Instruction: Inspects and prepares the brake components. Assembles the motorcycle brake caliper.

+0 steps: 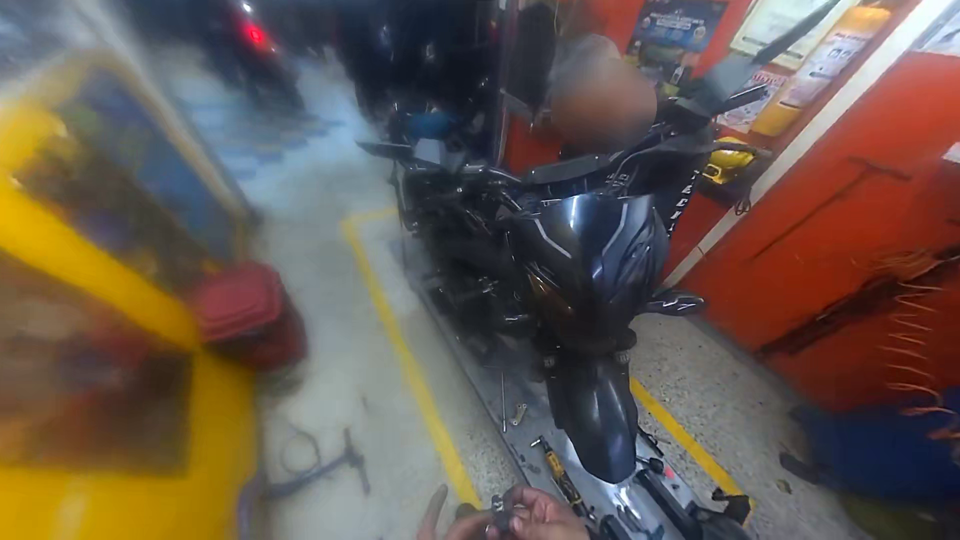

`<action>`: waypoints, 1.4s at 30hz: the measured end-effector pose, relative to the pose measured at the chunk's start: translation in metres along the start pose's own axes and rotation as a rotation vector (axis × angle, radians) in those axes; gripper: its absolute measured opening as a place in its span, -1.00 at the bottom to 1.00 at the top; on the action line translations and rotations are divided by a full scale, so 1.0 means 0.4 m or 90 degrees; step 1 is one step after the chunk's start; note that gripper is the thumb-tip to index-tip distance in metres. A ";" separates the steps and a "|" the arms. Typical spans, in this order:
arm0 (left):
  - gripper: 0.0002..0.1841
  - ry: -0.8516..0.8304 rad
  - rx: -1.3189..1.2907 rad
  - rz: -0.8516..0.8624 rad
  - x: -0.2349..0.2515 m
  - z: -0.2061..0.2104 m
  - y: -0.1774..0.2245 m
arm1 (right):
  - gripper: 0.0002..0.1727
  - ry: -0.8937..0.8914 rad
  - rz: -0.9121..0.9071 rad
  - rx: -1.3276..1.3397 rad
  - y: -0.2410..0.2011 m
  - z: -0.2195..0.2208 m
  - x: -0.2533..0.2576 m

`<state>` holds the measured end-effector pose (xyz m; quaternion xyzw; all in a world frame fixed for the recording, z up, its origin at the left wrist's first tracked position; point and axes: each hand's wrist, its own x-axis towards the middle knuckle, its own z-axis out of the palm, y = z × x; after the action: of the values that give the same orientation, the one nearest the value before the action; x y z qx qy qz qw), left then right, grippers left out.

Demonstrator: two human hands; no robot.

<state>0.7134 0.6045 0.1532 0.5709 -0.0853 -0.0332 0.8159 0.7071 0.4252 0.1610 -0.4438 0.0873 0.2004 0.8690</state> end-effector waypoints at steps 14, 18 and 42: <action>0.01 -0.006 0.014 -0.054 0.279 -0.081 0.053 | -0.79 0.061 0.000 0.005 -0.078 0.086 0.226; 0.06 0.019 -0.010 -0.087 0.276 -0.126 0.046 | -0.61 0.118 0.118 -0.407 -0.047 0.020 0.211; 0.02 0.184 0.119 -0.206 0.335 -0.203 -0.161 | -0.03 -0.040 0.800 -0.995 0.068 -0.328 0.351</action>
<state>0.8624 0.6372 0.0791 0.6490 0.1222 -0.0735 0.7473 0.8261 0.3716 0.0173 -0.7578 0.1269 0.6359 0.0723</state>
